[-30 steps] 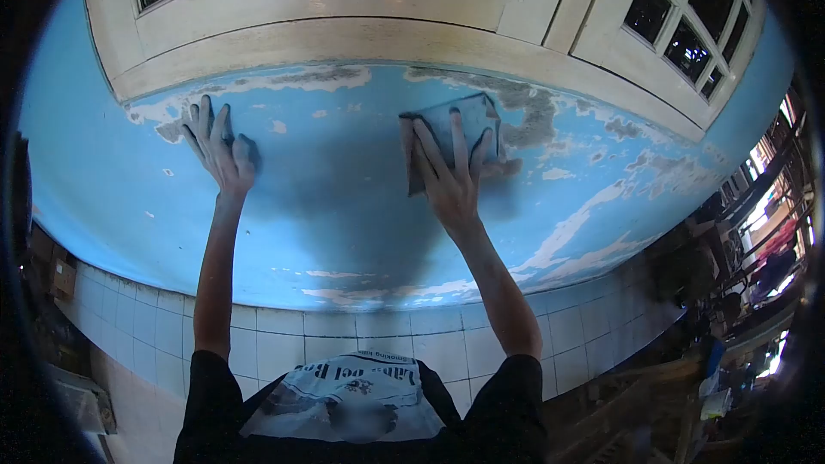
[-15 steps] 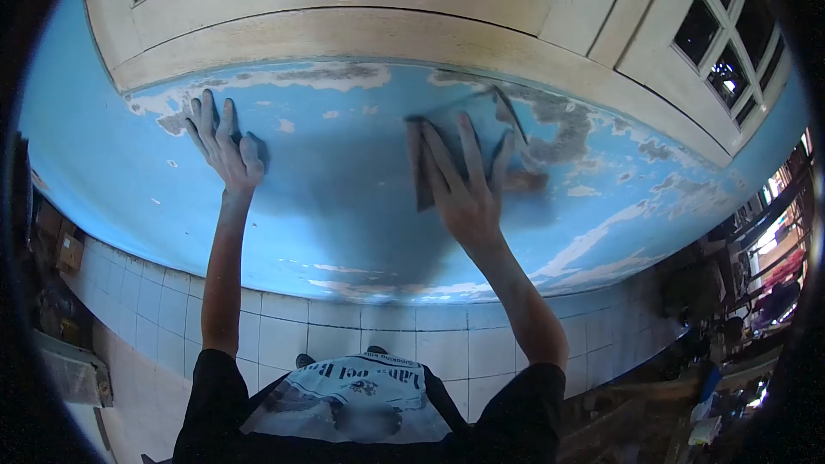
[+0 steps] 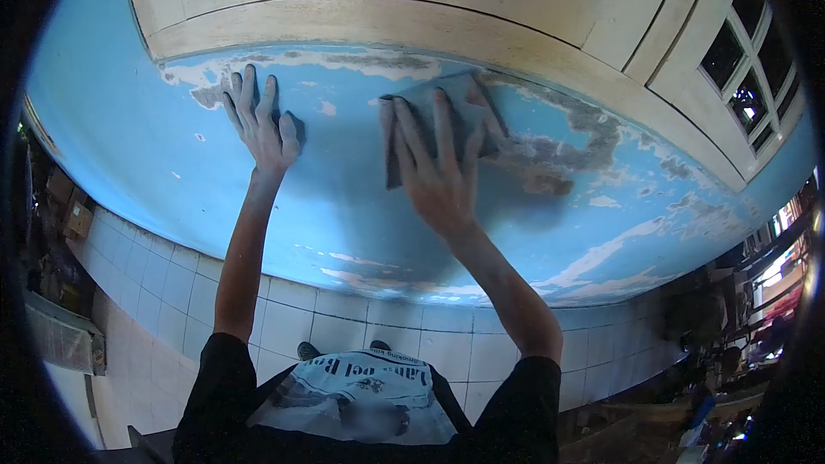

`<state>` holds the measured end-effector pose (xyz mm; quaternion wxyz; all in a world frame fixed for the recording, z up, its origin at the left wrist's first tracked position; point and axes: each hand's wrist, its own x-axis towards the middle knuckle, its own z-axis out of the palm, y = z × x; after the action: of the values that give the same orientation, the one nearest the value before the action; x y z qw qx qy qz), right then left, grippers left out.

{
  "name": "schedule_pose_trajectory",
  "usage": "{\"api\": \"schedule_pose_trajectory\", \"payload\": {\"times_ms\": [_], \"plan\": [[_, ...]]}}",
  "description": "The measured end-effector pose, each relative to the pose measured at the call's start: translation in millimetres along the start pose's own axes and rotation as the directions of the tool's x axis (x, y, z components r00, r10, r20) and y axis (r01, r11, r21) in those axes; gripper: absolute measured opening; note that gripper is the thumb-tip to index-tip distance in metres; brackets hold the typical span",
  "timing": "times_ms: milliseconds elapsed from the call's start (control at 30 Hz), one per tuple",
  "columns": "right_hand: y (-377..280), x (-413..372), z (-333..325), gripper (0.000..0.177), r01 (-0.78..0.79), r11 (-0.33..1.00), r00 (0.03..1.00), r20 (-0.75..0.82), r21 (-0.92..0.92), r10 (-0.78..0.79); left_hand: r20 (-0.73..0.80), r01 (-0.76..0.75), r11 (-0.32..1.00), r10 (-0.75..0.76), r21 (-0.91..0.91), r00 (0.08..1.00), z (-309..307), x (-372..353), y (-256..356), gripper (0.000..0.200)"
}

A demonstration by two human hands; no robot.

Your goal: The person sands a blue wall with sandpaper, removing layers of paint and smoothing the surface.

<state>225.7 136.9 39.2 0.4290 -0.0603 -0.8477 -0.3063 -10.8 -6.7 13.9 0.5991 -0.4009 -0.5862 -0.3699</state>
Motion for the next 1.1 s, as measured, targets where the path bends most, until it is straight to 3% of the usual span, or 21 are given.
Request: {"api": "schedule_pose_trajectory", "payload": {"times_ms": [200, 567, 600, 700, 800, 933, 1000, 1100], "plan": [[-8, 2, 3, 0.039, 0.016, 0.992, 0.999, 0.034, -0.129, -0.012, 0.002, 0.018, 1.000, -0.018, -0.015, 1.000, 0, 0, 1, 0.045], [-27, 23, -11, 0.043, 0.027, 0.991, 0.995, 0.101, -0.130, -0.014, 0.017, 0.027, 0.999, -0.027, -0.027, 0.999, -2, -3, -1, 0.045], [-24, 20, -10, 0.040, -0.019, 0.998, 0.999, 0.044, -0.052, 0.022, 0.010, 0.023, 0.999, -0.022, -0.026, 1.000, -2, -3, -2, 0.045], [-18, 14, -5, 0.040, -0.061, 0.996, 0.998, -0.029, -0.068, 0.059, 0.009, 0.030, 0.999, -0.029, -0.039, 1.000, 1, 0, -3, 0.045], [-29, 23, -9, 0.042, -0.027, 0.996, 0.996, 0.085, -0.084, 0.034, 0.016, 0.025, 0.999, -0.025, -0.032, 1.000, -1, -5, -2, 0.045], [-26, 17, -3, 0.042, -0.086, 0.995, 0.996, -0.011, -0.059, 0.086, 0.020, 0.017, 1.000, -0.017, -0.023, 1.000, -2, -2, -4, 0.046], [-33, 18, -7, 0.041, -0.084, 0.993, 0.991, 0.093, -0.084, 0.092, 0.029, 0.034, 0.999, -0.034, -0.032, 0.999, -2, -5, 0, 0.046], [-39, 26, -4, 0.043, -0.080, 0.996, 0.994, 0.074, -0.036, 0.083, 0.047, 0.026, 0.999, -0.024, -0.031, 0.999, -2, -6, -2, 0.046]]}}
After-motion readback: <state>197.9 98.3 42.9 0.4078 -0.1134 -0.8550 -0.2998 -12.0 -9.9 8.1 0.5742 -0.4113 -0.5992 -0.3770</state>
